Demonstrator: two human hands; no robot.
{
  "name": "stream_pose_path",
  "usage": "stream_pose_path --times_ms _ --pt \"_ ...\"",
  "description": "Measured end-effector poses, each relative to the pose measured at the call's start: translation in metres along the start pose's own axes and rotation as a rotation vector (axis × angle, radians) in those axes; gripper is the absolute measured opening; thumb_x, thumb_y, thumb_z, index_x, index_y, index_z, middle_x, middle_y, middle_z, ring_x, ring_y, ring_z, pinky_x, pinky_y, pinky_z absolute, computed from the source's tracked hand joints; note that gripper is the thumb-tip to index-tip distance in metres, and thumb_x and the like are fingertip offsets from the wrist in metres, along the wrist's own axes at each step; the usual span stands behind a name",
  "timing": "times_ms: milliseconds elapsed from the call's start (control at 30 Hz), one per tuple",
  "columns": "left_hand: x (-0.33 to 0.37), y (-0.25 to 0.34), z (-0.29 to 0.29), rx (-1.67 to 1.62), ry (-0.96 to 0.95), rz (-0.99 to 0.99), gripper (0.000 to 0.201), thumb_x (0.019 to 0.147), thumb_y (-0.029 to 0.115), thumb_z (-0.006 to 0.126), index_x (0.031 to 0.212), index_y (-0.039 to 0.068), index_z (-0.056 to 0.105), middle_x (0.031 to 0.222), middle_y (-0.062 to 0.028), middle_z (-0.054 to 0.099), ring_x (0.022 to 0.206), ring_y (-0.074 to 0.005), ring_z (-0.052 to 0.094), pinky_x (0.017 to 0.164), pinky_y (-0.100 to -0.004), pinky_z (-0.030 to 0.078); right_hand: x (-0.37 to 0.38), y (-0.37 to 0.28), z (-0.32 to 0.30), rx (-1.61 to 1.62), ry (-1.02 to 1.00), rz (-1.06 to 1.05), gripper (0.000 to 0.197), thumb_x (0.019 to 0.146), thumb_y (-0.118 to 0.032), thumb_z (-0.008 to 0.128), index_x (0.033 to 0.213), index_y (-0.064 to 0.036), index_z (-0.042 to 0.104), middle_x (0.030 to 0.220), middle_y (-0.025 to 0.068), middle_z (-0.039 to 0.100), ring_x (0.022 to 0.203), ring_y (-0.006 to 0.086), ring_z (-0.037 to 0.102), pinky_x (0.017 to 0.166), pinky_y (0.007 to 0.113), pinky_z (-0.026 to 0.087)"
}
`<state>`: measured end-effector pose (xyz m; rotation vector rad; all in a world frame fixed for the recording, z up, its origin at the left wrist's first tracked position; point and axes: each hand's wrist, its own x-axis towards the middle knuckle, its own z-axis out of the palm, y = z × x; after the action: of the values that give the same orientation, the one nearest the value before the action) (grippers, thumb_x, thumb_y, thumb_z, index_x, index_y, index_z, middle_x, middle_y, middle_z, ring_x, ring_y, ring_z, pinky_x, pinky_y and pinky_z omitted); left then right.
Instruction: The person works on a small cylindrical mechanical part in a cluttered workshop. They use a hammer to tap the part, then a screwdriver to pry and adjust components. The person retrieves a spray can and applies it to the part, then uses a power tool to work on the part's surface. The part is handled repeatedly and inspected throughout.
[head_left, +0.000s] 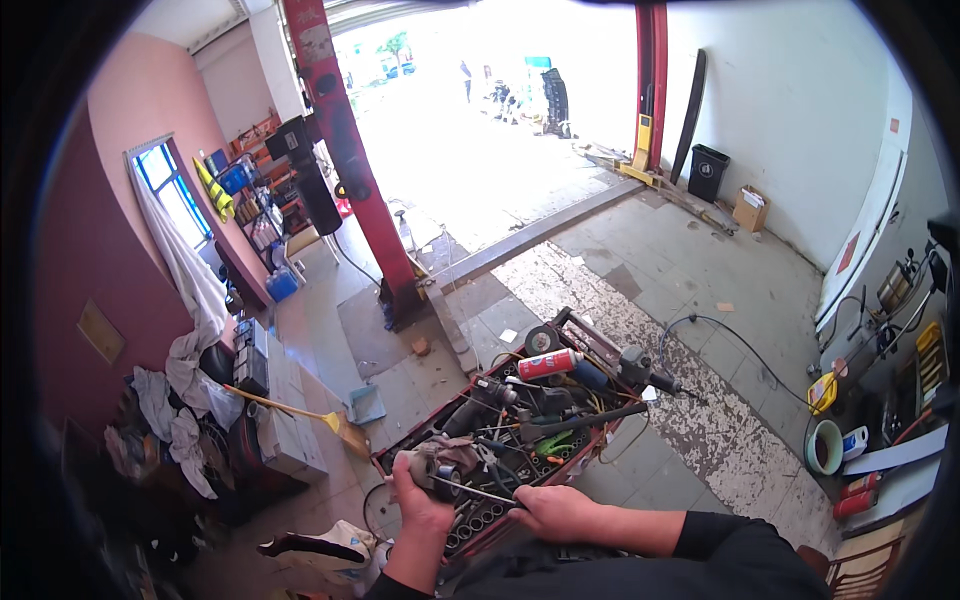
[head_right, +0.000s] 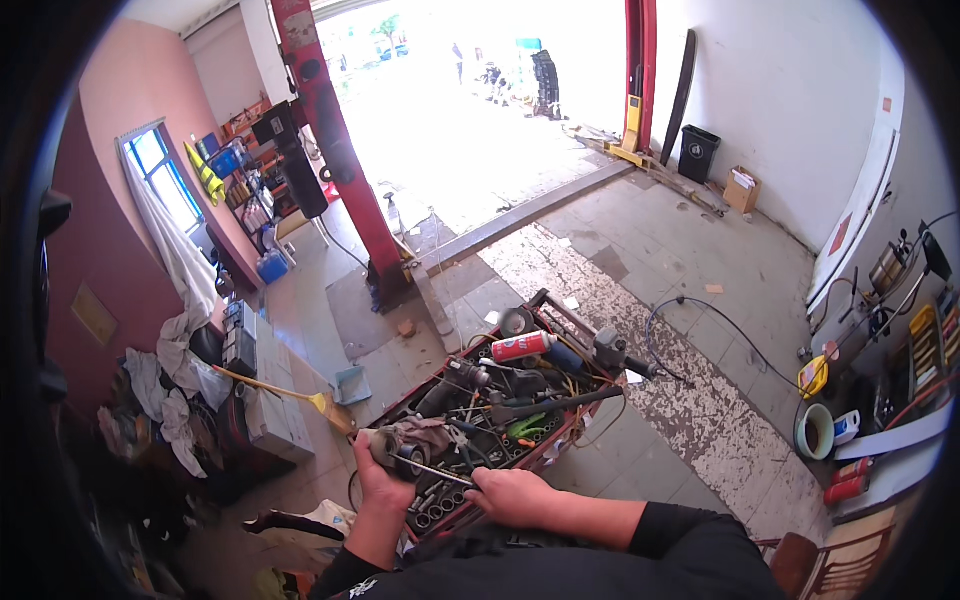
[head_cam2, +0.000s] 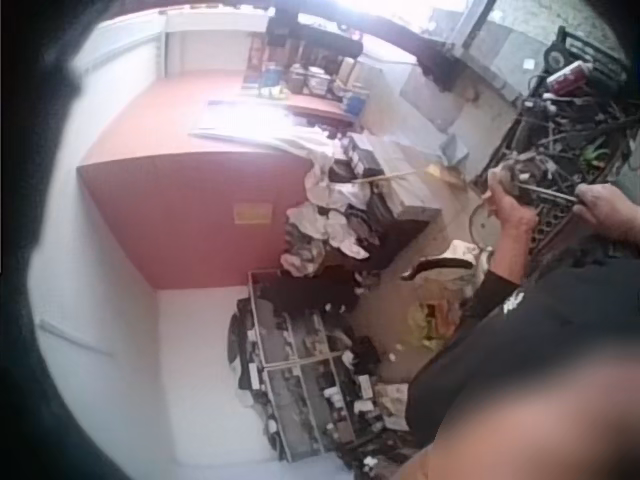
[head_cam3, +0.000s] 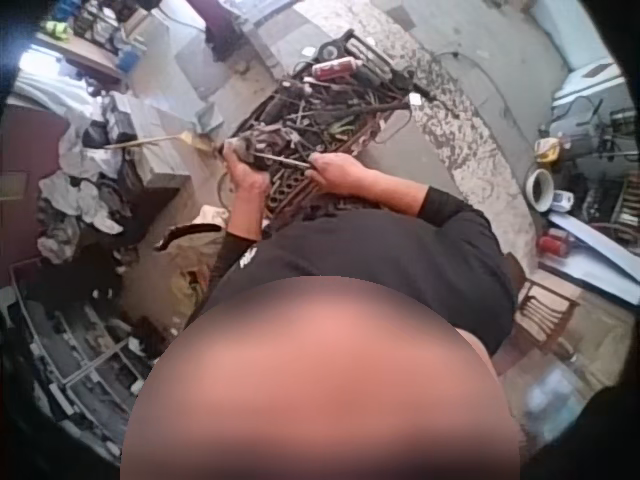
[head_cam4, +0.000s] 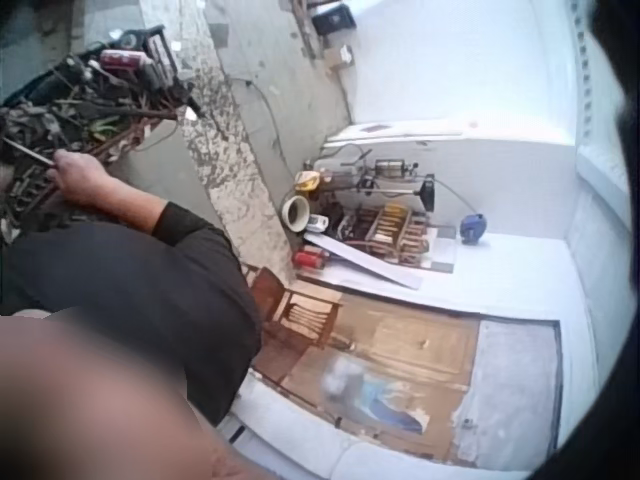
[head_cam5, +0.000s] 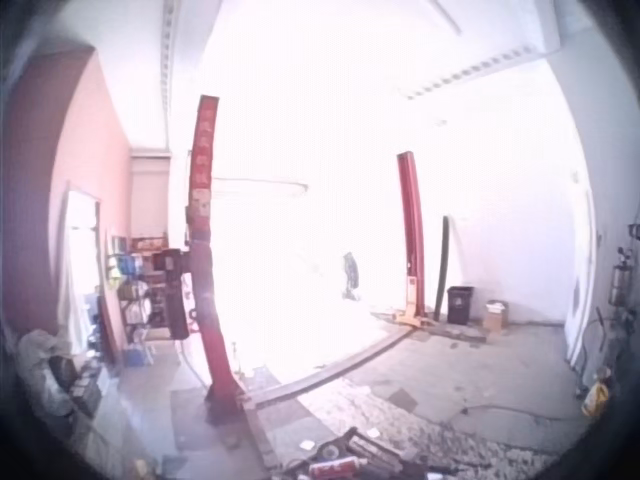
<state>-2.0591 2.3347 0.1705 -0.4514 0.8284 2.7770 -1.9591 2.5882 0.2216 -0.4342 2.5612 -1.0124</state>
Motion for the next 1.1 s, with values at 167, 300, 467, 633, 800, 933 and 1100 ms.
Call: stream_pose_path --times_ms 167,300,467,633,800,933,1100 --pt "0.001 0.004 -0.012 0.002 0.103 0.046 0.062 0.103 0.063 0.070 0.134 0.009 0.071 0.124 -0.0096 0.078 0.111 -0.0278 0.075 0.102 -0.0461 0.062 0.004 -0.004 0.010 -0.006 0.004 -0.003 0.044 0.114 -0.045 0.059 0.113 -0.0017 0.057 0.106 0.0286 0.076 0.103 0.0520 0.074 0.091 0.063 0.058" --pt "0.000 0.008 -0.016 0.008 0.120 0.065 0.054 0.100 0.061 0.078 0.123 0.013 0.070 0.107 -0.0054 0.077 0.096 -0.0231 0.074 0.089 -0.0432 0.064 0.006 -0.006 0.016 -0.016 0.013 -0.008 0.044 0.114 -0.045 0.059 0.113 -0.0013 0.057 0.105 0.0290 0.076 0.104 0.0519 0.074 0.091 0.063 0.058" --pt "-0.008 0.013 -0.017 0.013 0.174 0.089 0.054 0.099 0.061 0.082 0.120 0.014 0.069 0.104 -0.0050 0.076 0.092 -0.0218 0.074 0.085 -0.0430 0.065 0.007 -0.011 0.020 -0.011 -0.004 -0.012 0.044 0.114 -0.045 0.059 0.114 -0.0010 0.057 0.105 0.0291 0.076 0.104 0.0524 0.074 0.091 0.062 0.058" --pt "-0.012 0.022 -0.017 0.010 0.133 0.068 0.047 0.101 0.053 0.082 0.119 0.012 0.070 0.105 -0.0057 0.077 0.091 -0.0222 0.075 0.085 -0.0420 0.066 0.009 -0.018 0.024 -0.027 -0.024 0.007 0.044 0.115 -0.045 0.059 0.114 -0.0011 0.057 0.107 0.0292 0.076 0.104 0.0525 0.074 0.091 0.062 0.058" --pt "-0.009 0.022 -0.026 0.085 0.124 0.156 0.047 0.100 0.053 0.084 0.117 0.011 0.070 0.101 -0.0062 0.077 0.089 -0.0226 0.076 0.086 -0.0399 0.066 0.011 -0.020 0.028 -0.047 0.010 -0.018 0.042 0.115 -0.044 0.058 0.115 -0.0020 0.058 0.106 0.0282 0.077 0.104 0.0514 0.074 0.090 0.061 0.058" --pt "-0.006 0.024 -0.034 0.123 0.128 0.154 0.047 0.100 0.054 0.084 0.116 0.012 0.071 0.100 -0.0073 0.078 0.089 -0.0237 0.076 0.085 -0.0404 0.066 0.012 -0.026 0.026 -0.120 0.046 -0.044 0.042 0.114 -0.045 0.059 0.114 -0.0021 0.060 0.106 0.0277 0.076 0.103 0.0509 0.074 0.089 0.061 0.058" --pt "-0.014 0.036 -0.027 0.137 0.029 0.020 0.040 0.103 0.049 0.078 0.116 0.013 0.069 0.096 -0.0082 0.078 0.086 -0.0266 0.076 0.081 -0.0425 0.065 0.013 -0.031 0.007 -0.069 -0.034 -0.052 0.042 0.113 -0.044 0.061 0.110 -0.0018 0.062 0.102 0.0288 0.076 0.102 0.0516 0.074 0.090 0.061 0.058"
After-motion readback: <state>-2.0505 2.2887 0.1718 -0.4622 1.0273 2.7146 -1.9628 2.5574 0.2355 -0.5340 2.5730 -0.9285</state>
